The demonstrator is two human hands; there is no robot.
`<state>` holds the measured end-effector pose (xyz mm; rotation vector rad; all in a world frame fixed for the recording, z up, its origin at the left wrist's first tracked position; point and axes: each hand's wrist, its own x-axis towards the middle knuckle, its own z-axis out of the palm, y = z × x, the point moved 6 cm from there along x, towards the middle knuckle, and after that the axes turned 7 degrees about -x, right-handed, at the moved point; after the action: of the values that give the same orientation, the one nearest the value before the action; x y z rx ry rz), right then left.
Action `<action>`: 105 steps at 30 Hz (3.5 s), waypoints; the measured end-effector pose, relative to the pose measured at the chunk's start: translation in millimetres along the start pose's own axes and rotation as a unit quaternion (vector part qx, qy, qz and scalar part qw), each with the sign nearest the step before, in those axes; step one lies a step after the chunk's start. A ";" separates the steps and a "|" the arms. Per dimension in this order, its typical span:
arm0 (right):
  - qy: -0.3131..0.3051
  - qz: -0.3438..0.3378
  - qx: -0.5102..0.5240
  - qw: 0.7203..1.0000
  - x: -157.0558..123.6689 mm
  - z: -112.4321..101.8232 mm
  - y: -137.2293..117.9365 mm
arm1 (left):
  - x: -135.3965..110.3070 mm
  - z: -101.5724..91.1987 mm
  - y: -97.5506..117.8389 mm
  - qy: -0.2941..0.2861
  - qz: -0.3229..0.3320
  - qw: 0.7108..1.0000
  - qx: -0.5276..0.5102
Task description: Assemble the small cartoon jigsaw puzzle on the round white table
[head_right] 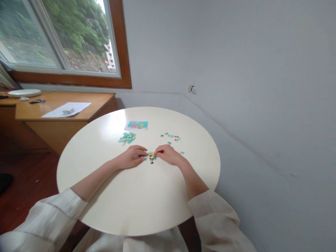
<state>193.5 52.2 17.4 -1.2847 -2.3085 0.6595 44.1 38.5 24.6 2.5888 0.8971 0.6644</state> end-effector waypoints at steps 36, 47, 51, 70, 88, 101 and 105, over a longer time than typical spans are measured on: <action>0.119 0.018 0.005 0.993 -0.1 -14.8 10.1 | 0.5 0.2 -12.3 0.036 -0.021 0.998 -0.051; 0.143 0.028 -0.004 0.989 -1.3 -19.4 14.0 | 1.5 -3.9 -17.5 0.049 -0.040 0.997 -0.037; 0.152 0.028 -0.015 0.988 -1.3 -21.8 15.3 | 1.5 -3.1 -19.2 0.051 -0.039 0.997 -0.042; 0.291 0.126 0.017 0.948 -14.7 -57.7 44.4 | -1.4 -2.4 -31.0 0.080 -0.062 0.992 -0.078; 0.337 0.188 0.012 0.922 -22.6 -71.2 74.5 | -1.5 -3.8 -29.5 0.079 -0.067 0.991 -0.087; 0.295 0.195 -0.024 0.935 -14.7 -53.6 83.1 | -3.5 -4.5 -28.4 0.074 -0.086 0.989 -0.090; 0.286 0.182 -0.090 0.936 -10.9 -49.0 79.3 | -3.4 -4.8 -28.8 0.073 -0.083 0.990 -0.087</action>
<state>279.3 89.2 8.9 -1.7381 -1.6979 0.1379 25.0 58.7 14.9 2.3066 1.0377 0.8515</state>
